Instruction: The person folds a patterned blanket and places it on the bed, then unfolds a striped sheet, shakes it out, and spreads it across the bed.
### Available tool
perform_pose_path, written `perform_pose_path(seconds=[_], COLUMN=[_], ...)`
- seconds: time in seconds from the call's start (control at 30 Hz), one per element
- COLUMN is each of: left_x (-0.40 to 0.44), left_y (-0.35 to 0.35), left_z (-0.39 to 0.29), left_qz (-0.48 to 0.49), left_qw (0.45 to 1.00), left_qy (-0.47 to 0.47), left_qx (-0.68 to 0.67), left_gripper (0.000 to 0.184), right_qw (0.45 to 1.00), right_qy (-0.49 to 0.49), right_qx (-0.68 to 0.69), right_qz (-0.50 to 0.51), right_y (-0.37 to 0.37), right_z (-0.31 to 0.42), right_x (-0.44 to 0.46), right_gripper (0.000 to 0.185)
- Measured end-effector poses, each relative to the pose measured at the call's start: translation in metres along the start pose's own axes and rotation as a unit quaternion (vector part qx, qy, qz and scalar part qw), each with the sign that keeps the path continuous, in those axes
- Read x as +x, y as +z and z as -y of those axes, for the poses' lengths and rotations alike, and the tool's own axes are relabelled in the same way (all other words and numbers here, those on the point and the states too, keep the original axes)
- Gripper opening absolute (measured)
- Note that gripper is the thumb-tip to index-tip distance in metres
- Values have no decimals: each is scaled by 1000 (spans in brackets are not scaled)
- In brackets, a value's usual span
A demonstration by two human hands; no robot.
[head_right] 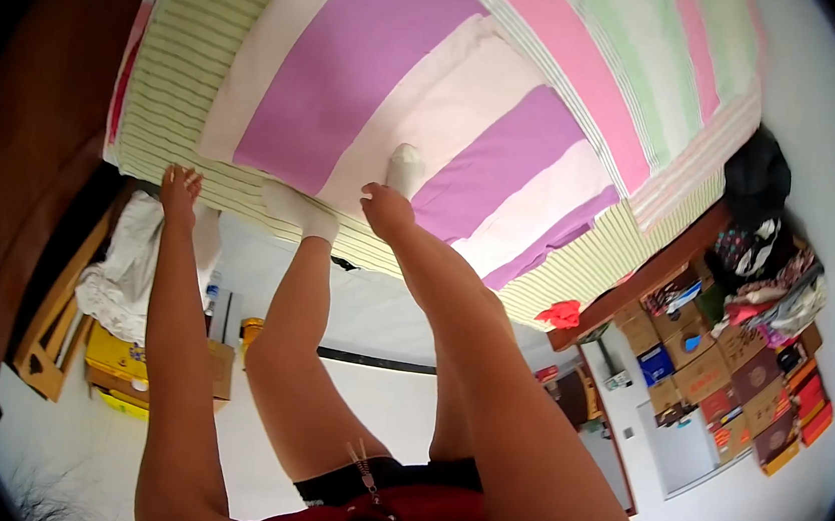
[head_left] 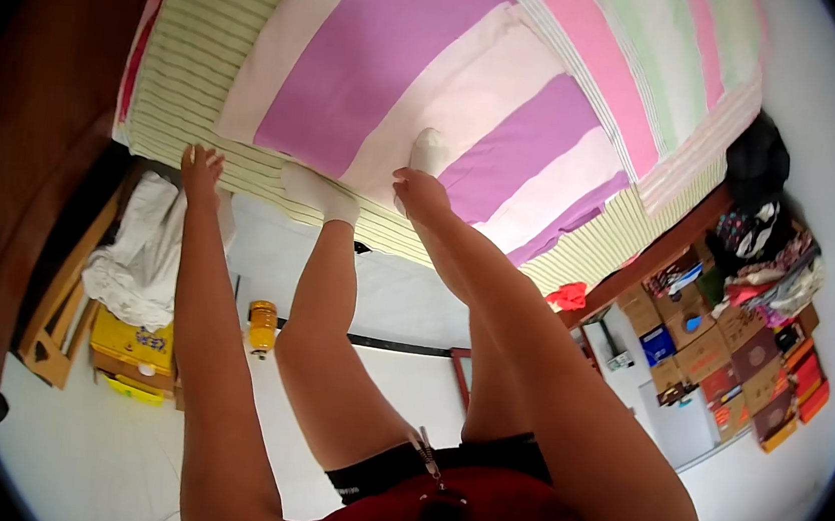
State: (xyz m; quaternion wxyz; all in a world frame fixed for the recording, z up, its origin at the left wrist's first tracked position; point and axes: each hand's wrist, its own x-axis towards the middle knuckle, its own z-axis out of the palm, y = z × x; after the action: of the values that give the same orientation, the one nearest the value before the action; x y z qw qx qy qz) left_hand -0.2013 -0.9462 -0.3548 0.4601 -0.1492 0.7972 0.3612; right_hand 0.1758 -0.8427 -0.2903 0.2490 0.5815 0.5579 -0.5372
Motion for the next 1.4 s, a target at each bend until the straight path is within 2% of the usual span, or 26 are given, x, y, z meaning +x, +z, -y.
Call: perform_pose_path(seconds=[0.1,0.17,0.2,0.33,0.5,0.6,0.67,0.7,0.73,0.8,0.83,0.9,0.97,1.07,1.1,1.23,1.4], left_x=[-52,-107,-143,-235,-270,-286,-288,-281,-295,-302,-309,-304,-296,-341,-338,-373,-457], left_y=[-28,-34,-30,-33,-38,-26,-8,-4,9,25,33,40,46,67,67,83,129], left_z=[-6,-28,-46,-96,-129,-156,-177,-185,-209,-237,-252,-277,-296,-321,-322,-312,-253], left_qz=[91,107,98,128,157,226,251,271,293,292,286,296,298,285,262,269,301], left_qw=[996,993,992,977,939,902,851,841,826,826,838,828,821,806,801,770,727], left_qy=[-2,-36,-41,-44,7,42,77,110,105,106,111,140,166,179,182,199,239], left_qx=[4,41,74,162,306,365,454,456,470,471,452,455,457,486,506,543,569], left_gripper=[48,48,40,43,43,38,38,38,38,40,39,39,39,38,37,37,35], right_qw=[999,998,997,990,972,956,954,946,939,928,926,925,913,885,878,843,829], right_qy=[14,29,26,6,54,120,122,134,145,184,162,112,120,154,153,164,163], right_qx=[30,31,45,83,158,217,183,207,230,261,272,282,309,374,380,406,438], right_qz=[-28,-40,-52,-113,-163,-155,-201,-209,-209,-189,-206,-227,-237,-229,-249,-311,-308], right_y=[-52,-83,-101,-153,-177,-169,-151,-143,-131,-120,-111,-91,-82,-79,-72,-47,-3], right_z=[0,-5,-8,-28,-59,-79,-90,-90,-88,-83,-83,-84,-84,-95,-106,-150,-232], right_x=[-41,-64,-77,-133,-202,-241,-264,-276,-291,-309,-318,-331,-348,-376,-383,-421,-463], right_gripper=[26,26,26,29,28,29,29,29,29,30,30,31,31,32,32,30,31])
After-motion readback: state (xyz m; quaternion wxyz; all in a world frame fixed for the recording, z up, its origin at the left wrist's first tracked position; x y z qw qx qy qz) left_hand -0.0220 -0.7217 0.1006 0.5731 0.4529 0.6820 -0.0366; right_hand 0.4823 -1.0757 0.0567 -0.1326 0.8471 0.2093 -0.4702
